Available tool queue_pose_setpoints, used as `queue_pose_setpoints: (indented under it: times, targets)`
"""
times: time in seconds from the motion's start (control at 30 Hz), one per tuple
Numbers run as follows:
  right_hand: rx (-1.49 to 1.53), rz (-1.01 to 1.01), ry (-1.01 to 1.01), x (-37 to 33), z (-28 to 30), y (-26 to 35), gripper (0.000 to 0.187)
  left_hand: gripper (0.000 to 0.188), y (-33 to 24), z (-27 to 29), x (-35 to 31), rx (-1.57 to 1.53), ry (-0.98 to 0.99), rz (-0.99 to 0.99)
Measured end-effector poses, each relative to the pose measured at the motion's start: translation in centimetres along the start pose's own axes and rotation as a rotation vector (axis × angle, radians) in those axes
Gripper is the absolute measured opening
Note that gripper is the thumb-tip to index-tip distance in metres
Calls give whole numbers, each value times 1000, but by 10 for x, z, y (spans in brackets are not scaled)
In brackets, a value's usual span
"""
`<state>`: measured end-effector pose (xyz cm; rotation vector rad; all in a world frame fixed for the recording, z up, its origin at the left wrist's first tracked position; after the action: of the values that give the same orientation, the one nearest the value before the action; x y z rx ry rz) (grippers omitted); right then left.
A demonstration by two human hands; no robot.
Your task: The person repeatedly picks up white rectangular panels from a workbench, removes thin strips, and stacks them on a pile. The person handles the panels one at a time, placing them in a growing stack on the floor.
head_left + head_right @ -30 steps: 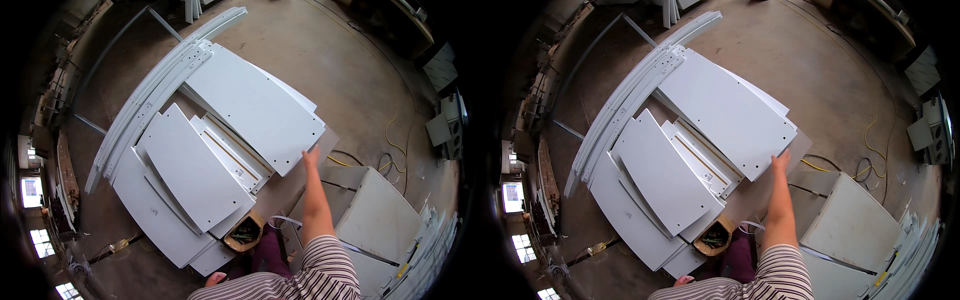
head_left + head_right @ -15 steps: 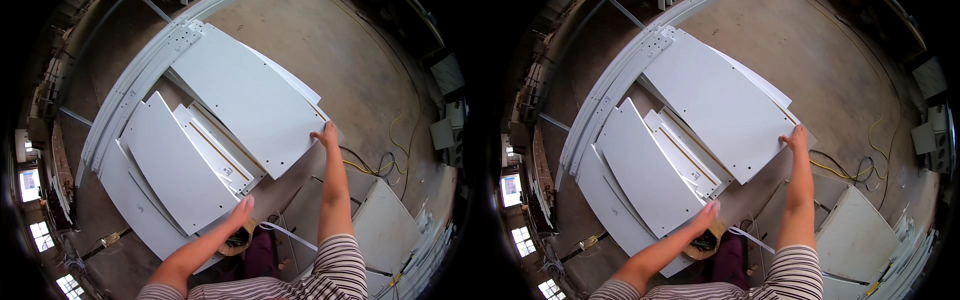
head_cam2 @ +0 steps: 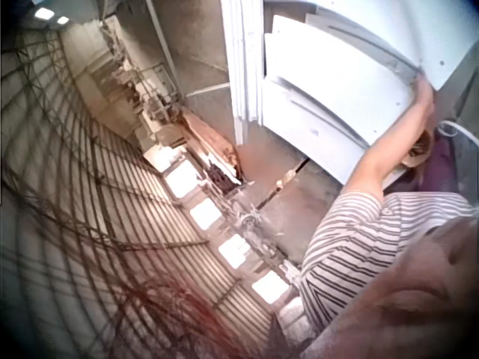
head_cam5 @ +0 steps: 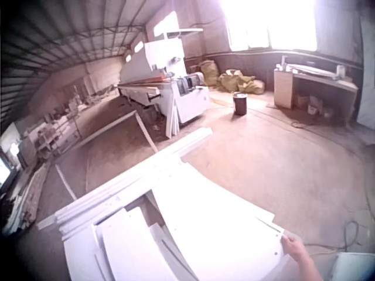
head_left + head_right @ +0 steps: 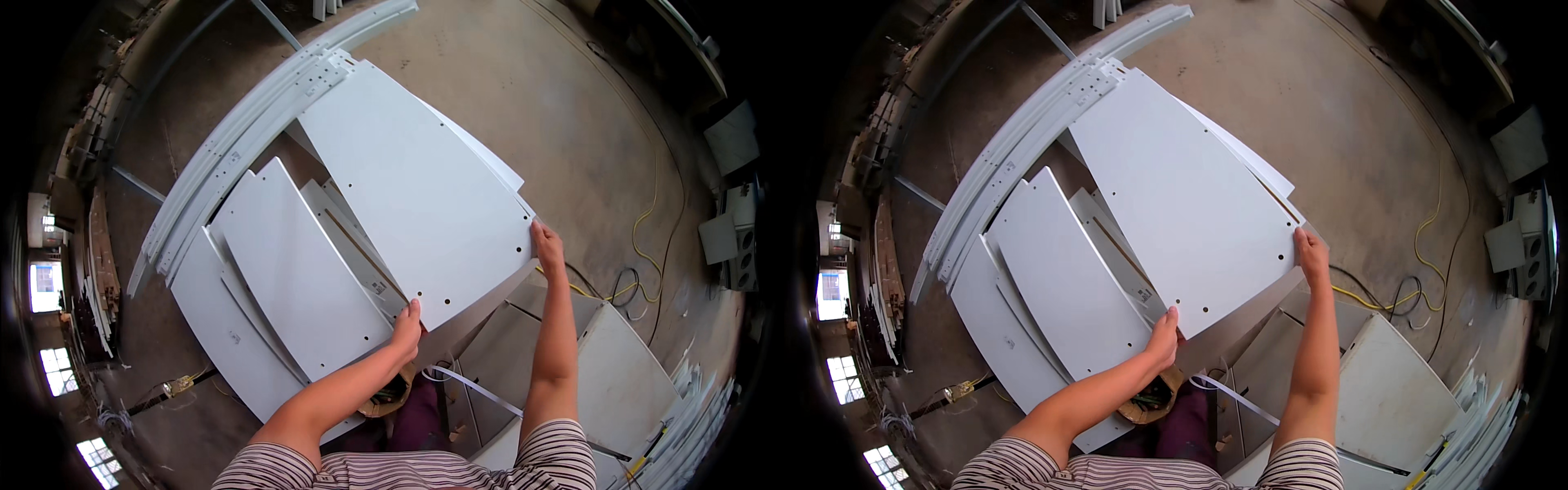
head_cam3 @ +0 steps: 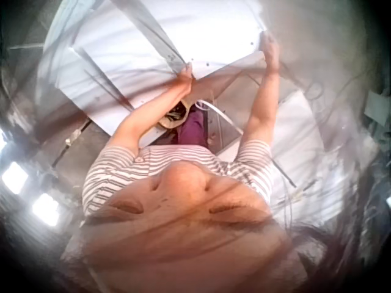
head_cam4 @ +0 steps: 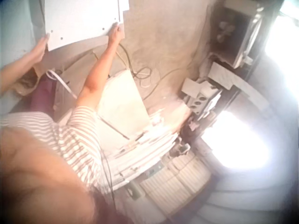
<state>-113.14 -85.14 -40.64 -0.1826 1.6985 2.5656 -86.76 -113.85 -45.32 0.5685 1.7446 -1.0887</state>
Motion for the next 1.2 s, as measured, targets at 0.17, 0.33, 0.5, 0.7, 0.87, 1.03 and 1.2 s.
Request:
queue_pose_setpoints:
  times: [0.17,0.33,0.5,0.7,0.87,1.03,1.2]
  targets:
    - [-61,-138,373,-89,40,98,42,46,-44,43,-163,-79,91,122]
    - [-6,-368,703,-184,40,168,52,47,9,123,-279,-90,221,182]
    - [-65,-385,414,-184,-48,124,60,52,70,153,-339,27,255,283]
    - [-562,-194,201,-237,-35,182,64,47,60,177,-397,389,121,39]
    - [-441,-226,-12,-329,44,172,66,43,79,186,-435,456,206,-66]
    - [-476,-251,-318,-436,148,153,71,40,69,155,-462,722,313,-238]
    - [-261,-311,-581,-567,259,82,72,42,82,74,-485,1090,518,-263]
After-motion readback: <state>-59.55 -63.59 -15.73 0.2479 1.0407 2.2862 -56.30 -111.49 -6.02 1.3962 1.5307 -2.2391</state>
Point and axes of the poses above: each hand's wrist, its own x-axis towards the middle knuckle, its own z-axis out of the back of the hand, y = z × x, the point moved 5 cm from there along x, towards the middle knuckle, and after that the axes turned 14 degrees about z, right-handed, at the moved point
